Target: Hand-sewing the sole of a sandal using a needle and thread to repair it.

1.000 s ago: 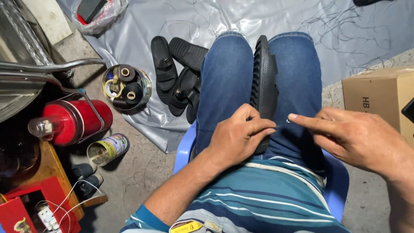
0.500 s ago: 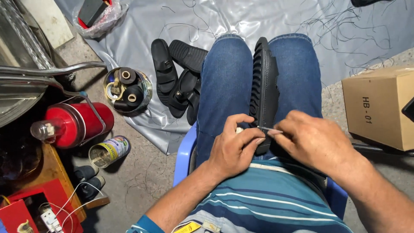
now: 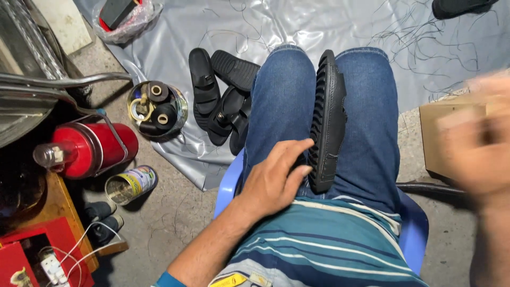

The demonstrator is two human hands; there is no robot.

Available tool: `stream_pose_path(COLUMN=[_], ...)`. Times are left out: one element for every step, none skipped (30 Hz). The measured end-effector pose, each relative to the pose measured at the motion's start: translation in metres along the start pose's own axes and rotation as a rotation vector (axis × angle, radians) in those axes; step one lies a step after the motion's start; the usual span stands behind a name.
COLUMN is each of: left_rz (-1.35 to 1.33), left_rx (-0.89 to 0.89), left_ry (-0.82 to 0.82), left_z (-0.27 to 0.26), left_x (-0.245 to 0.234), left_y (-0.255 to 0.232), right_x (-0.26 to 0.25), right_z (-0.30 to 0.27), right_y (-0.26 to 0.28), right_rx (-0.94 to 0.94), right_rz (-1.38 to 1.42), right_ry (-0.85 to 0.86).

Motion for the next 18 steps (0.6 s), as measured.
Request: stream_pose_path(left_rz=[0.063,0.065,0.139,0.213,0.216,0.167,0.119,0.121,-0.27,-0.665,-0.665,-0.798,-0.929,-0.92,-0.57,-0.228,-0.231,-0.129], left_rx=[-0.062,-0.056,-0.104,-0.158,-0.158,-0.104,-0.051,-0.048,0.107,0.264,0.27,0.238,0.205,0.215,0.009,-0.206,-0.211,-0.16], left_ry=[0.118,0.12,0.181,0.239,0.239,0.25,0.26,0.263,0.3,0.336,0.344,0.302,0.258,0.254,0.158,0.07,0.071,0.064], left_z=[-0.002,-0.002,-0.003,-0.006,-0.004,-0.003,-0.002,-0.001,0.001,0.001,0.002,-0.001,-0.004,0.0,0.006,0.002,0.001,0.001], left_x=[0.007,0.005,0.006,0.008,0.005,0.004,0.002,-0.009,-0.01,-0.02,-0.02,-0.021,-0.023,-0.014,-0.008,-0.009,0.0,0.005], left_y=[0.006,0.004,0.009,0.012,0.012,0.006,0.001,-0.008,-0.038,-0.069,-0.07,-0.07,-0.069,-0.067,-0.036,-0.008,0.004,0.012], right_x=[0.059,0.071,0.1,0.127,0.129,0.127,0.123,0.125,0.124,0.123,0.124,0.126,0.128,0.129,0.126,0.124,0.125,0.124], right_z=[-0.005,-0.015,-0.024,-0.037,-0.034,-0.032,-0.031,-0.026,-0.021,-0.015,-0.011,-0.009,-0.007,-0.007,-0.003,-0.005,-0.005,-0.004], right_y=[0.052,0.046,0.028,0.01,0.005,0.016,0.026,0.032,0.037,0.043,0.042,0.041,0.041,0.043,0.038,0.03,0.029,0.019], right_rx=[-0.131,-0.131,-0.072,-0.012,-0.014,-0.122,-0.227,-0.227,-0.232,-0.236,-0.233,-0.22,-0.208,-0.221,-0.15,-0.062,-0.058,0.038], right_rz=[-0.519,-0.519,-0.585,-0.647,-0.645,-0.509,-0.372,-0.372,-0.38,-0.391,-0.394,-0.369,-0.345,-0.348,-0.282,-0.212,-0.211,-0.178], right_ry=[-0.028,-0.035,0.141,0.322,0.321,0.257,0.192,0.187,0.167,0.143,0.134,0.14,0.146,0.142,0.133,0.131,0.135,0.139])
Point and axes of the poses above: each hand's wrist, its own z-axis towards the middle knuckle, its own x-axis out of the palm, y = z × x, the point moved 10 cm from there along z, towards the middle knuckle, and after that the axes turned 12 degrees about x, right-handed, at the moved point
